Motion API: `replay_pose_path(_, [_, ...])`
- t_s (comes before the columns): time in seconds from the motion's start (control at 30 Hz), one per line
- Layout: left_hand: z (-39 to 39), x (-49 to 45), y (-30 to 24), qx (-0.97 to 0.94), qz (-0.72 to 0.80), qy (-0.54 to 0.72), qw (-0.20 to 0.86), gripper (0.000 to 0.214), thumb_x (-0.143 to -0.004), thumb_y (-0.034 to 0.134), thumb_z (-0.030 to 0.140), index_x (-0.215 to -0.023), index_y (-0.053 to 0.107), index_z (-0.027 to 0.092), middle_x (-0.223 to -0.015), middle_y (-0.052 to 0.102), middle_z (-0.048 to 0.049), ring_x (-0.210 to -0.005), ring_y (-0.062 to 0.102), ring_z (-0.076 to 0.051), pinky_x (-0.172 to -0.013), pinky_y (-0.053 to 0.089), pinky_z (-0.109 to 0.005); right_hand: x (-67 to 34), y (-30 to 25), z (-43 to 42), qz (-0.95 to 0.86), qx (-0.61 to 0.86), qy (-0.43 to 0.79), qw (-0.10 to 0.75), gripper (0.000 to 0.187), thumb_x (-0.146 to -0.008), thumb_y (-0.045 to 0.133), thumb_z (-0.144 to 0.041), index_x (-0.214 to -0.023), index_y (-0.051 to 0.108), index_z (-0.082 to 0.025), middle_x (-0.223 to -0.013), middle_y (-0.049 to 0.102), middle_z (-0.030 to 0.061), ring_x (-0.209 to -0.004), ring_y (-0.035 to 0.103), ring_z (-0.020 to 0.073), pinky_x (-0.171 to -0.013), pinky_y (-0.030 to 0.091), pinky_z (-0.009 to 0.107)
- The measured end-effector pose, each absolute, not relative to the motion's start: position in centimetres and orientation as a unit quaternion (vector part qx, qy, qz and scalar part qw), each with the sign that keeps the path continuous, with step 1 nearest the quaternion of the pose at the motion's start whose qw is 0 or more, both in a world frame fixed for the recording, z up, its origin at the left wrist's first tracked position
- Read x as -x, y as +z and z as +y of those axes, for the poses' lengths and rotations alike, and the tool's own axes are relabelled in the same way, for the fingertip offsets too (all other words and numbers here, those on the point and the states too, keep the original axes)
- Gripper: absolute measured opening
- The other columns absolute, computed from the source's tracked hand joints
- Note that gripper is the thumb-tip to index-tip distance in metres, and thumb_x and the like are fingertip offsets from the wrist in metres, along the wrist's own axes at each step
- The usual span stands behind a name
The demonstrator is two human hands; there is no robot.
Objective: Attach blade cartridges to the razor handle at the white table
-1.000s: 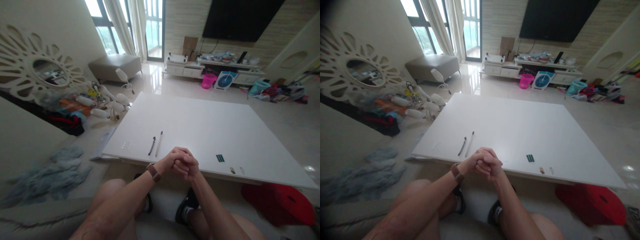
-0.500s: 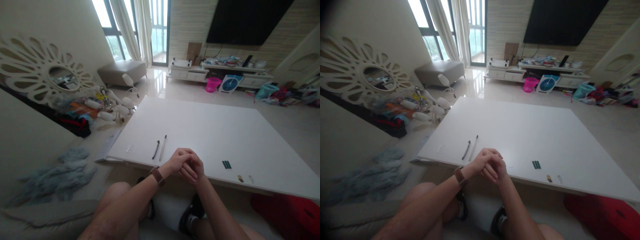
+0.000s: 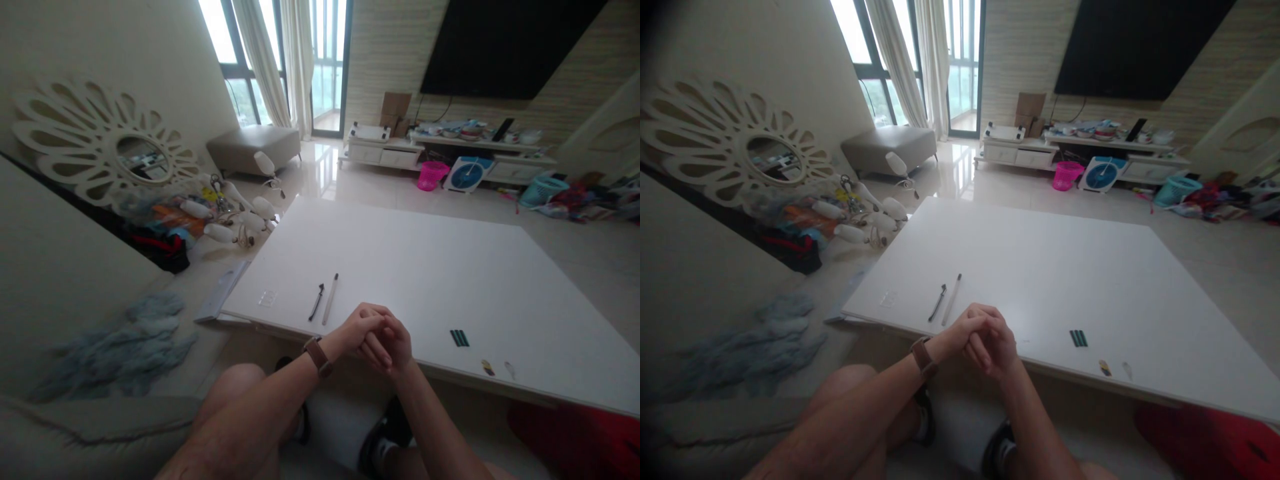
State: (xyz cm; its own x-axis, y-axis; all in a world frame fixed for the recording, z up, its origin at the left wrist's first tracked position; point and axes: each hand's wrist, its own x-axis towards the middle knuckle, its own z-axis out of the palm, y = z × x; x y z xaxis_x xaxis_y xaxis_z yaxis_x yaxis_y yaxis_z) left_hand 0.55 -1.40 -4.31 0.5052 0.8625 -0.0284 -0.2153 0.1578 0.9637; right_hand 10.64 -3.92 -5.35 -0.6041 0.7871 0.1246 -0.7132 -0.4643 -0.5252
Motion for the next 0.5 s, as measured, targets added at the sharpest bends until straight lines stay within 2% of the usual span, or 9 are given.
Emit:
replay_pose_path(0.2, [-1.4,-0.6,-3.8,-0.502,0.34,0.385,0.696,0.026,-0.074,0.06,0.033,-0.082,0.07,0.011,-0.07,0.065,-0.005,-0.068,0.059,-0.015,-0.066,0.046,-0.023,-10.9,-6.1,-3.8,-0.255,0.03,0.865,0.43,0.026,-0.091,0.051,-0.044,-0.08,0.04,-0.023,-0.033,0.046,-0.0109,-0.018,0.023,0.0075,-0.03,0.029,0.017])
replay_pose_path(0.4, [-1.2,-0.7,-3.8,-0.536,0.332,0.392,0.67,0.025,-0.071,0.057,0.029,-0.081,0.071,0.01,-0.074,0.068,-0.0064,-0.072,0.06,-0.016,-0.073,0.047,-0.025,-11.3,-7.2,-3.8,-0.256,0.081,0.866,0.421,0.035,-0.09,0.054,-0.05,-0.076,0.035,-0.024,-0.03,0.042,-0.0128,-0.017,0.022,0.0075,-0.03,0.029,0.017])
replay_pose_path(0.5, [-1.2,-0.7,-3.8,-0.546,0.328,0.389,0.665,0.027,-0.071,0.058,0.031,-0.08,0.072,0.01,-0.074,0.068,-0.0075,-0.072,0.061,-0.017,-0.072,0.047,-0.025,-11.3,-7.4,-3.8,-0.251,0.061,0.868,0.423,0.032,-0.092,0.051,-0.049,-0.078,0.036,-0.024,-0.031,0.044,-0.0124,-0.017,0.023,0.008,-0.031,0.03,0.017])
